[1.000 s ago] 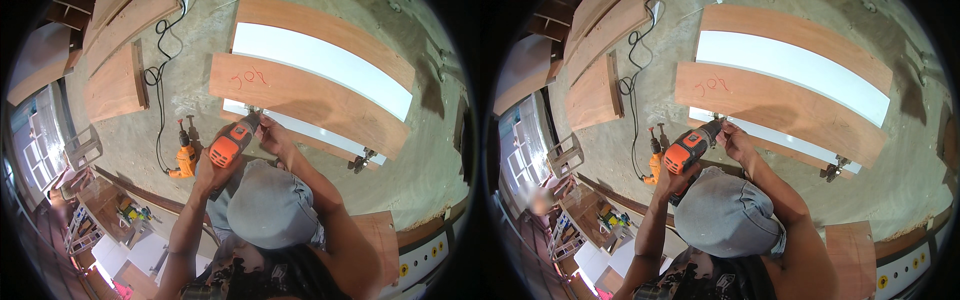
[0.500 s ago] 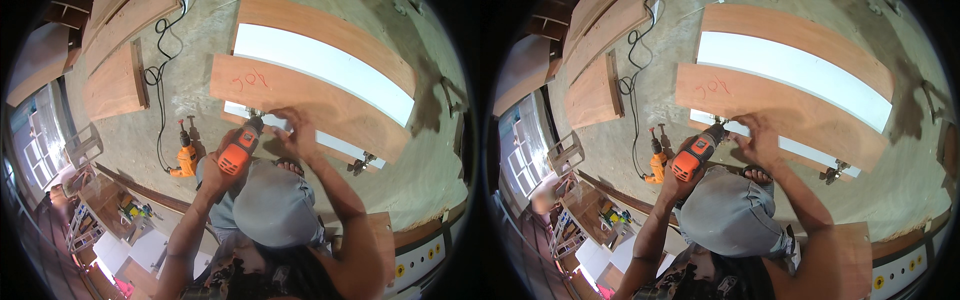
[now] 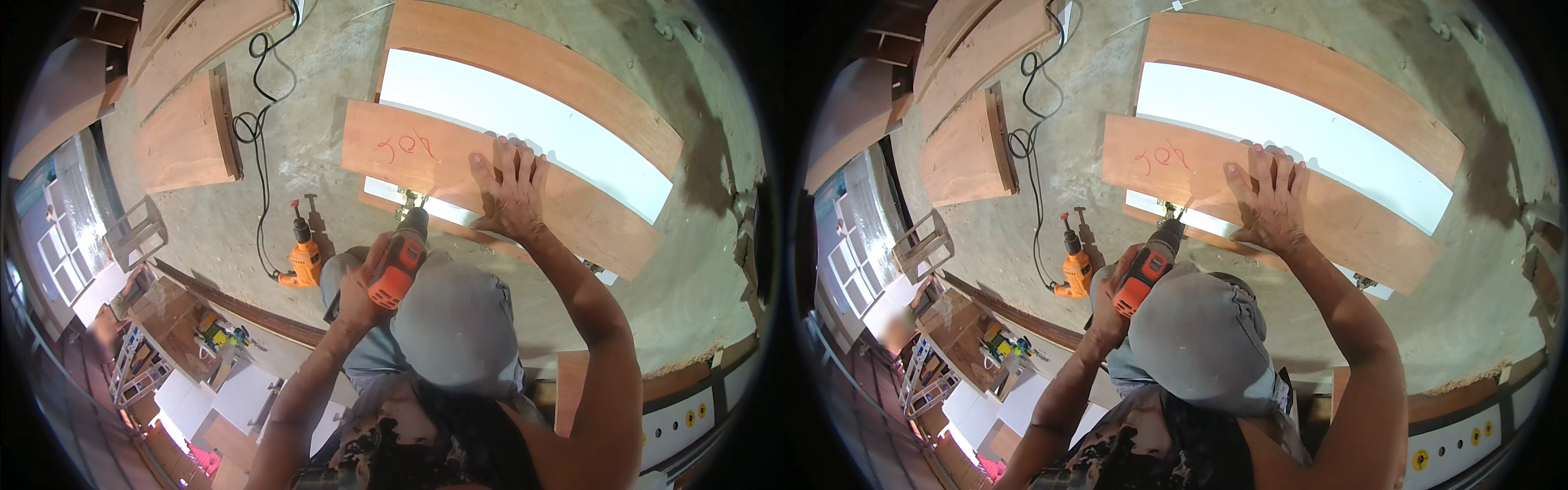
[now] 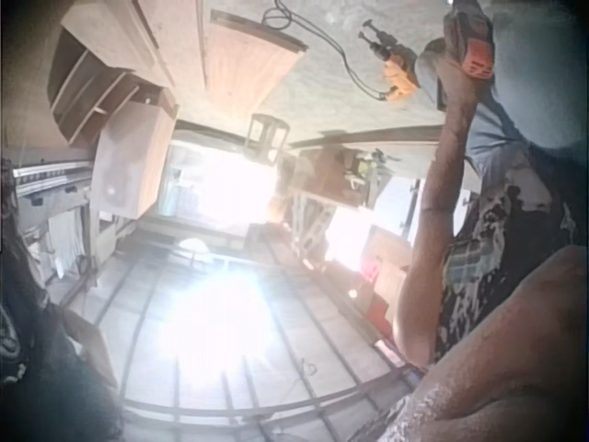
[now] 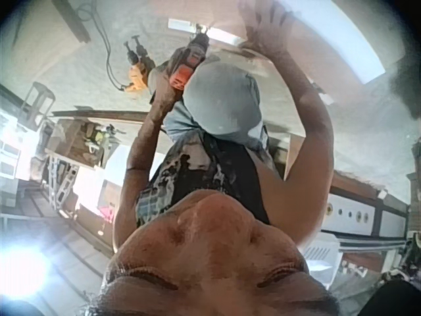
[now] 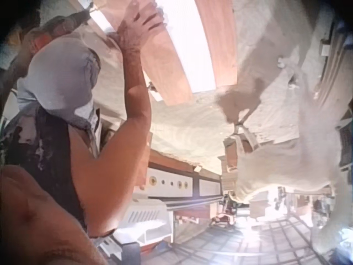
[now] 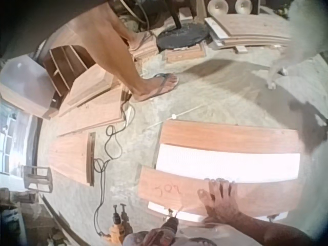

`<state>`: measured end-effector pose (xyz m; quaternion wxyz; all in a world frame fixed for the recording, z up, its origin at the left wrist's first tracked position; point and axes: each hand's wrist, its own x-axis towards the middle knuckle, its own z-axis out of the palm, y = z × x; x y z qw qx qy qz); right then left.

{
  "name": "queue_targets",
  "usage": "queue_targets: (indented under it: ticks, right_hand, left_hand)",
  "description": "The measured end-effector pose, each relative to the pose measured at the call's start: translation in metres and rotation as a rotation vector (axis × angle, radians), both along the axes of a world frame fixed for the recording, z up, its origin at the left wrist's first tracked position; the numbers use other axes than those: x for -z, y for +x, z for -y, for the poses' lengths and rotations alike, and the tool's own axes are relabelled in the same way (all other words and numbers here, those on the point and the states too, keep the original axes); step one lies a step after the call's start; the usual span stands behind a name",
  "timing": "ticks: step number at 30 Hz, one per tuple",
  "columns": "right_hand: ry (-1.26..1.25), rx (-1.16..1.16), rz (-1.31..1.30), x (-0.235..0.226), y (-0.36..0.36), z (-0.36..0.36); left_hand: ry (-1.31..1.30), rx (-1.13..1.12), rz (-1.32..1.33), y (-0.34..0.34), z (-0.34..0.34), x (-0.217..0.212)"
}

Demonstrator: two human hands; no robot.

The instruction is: The person sits on the floor and uses a cordless drill to attach hinges to a wooden cabinet door. After securing the hinges, the person stands, picks up the door, and places it against a wall.

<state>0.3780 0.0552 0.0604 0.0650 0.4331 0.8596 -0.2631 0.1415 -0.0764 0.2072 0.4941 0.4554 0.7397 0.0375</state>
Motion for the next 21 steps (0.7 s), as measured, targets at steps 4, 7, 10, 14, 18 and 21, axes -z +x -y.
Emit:
queue_targets:
  ticks: [4,7,10,14,18,21]
  right_hand:
    - [-0.023,0.017,-0.028,0.003,0.001,-0.002]
    - [-0.026,0.021,-0.036,0.006,0.003,-0.002]
    - [-0.021,0.02,-0.049,0.01,0.003,-0.004]
    - [0.013,0.018,-0.058,0.015,0.005,0.0]
    - [-0.031,-0.013,0.014,0.009,0.005,0.0]
    - [-0.05,-0.016,0.061,0.004,0.003,-0.001]
  left_hand:
    - [0.087,-0.123,0.03,0.0,0.008,0.013]
    - [0.111,-0.155,0.068,-0.001,0.0,0.013]
    - [0.121,-0.146,0.035,0.002,-0.004,0.011]
    - [0.127,-0.099,-0.024,0.001,-0.001,0.019]
    - [0.039,-0.176,0.028,0.005,0.001,0.018]
    - [0.236,-0.137,0.008,0.0,0.004,0.024]
